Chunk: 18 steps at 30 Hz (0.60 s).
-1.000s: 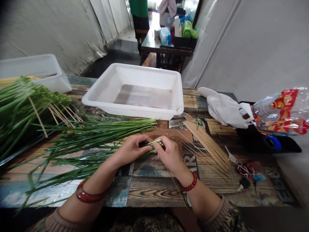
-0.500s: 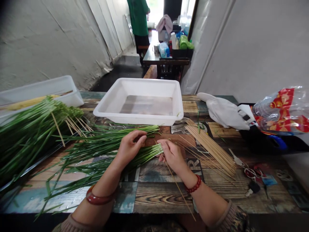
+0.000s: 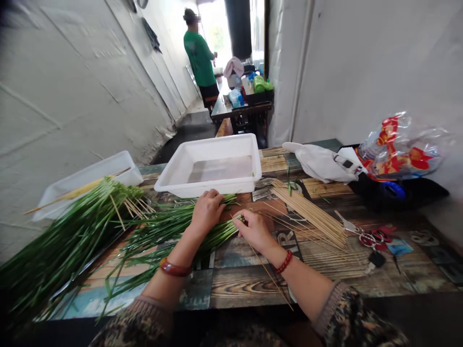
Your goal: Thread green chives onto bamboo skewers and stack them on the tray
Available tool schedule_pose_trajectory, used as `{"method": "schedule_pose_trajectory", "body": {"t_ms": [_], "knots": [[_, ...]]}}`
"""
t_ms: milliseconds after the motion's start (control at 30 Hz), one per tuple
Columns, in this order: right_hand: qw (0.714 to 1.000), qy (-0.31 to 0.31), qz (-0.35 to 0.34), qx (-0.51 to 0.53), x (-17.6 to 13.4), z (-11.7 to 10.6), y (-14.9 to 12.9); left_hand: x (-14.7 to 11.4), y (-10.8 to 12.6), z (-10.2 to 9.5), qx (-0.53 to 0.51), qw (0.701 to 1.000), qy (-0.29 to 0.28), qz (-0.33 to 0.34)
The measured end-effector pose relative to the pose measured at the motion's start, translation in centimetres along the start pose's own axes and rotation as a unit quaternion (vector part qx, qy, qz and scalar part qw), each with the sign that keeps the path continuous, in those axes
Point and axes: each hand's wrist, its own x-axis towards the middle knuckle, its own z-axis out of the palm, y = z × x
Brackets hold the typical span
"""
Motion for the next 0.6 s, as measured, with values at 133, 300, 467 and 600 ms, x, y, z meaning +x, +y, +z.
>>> {"method": "schedule_pose_trajectory", "body": {"t_ms": [133, 300, 467, 600], "knots": [[1.000, 0.008, -0.010, 0.008, 0.0, 0.2, -0.5, 0.9, 0.0, 0.1, 0.023, 1.000, -0.002, -0.005], [1.000, 0.023, -0.014, 0.012, 0.0, 0.1, -1.3, 0.4, -1.0, 0.2, -0.092, 0.993, 0.071, -0.005], [0.997, 0.081, -0.015, 0.009, -0.3, -0.7, -1.7, -1.1, -0.5, -0.2, -0.367, 0.926, 0.058, -0.062], [0.995, 0.097, -0.019, 0.016, -0.3, -1.0, -1.6, -1.7, 0.9, -0.1, -0.529, 0.842, 0.013, -0.100]]}}
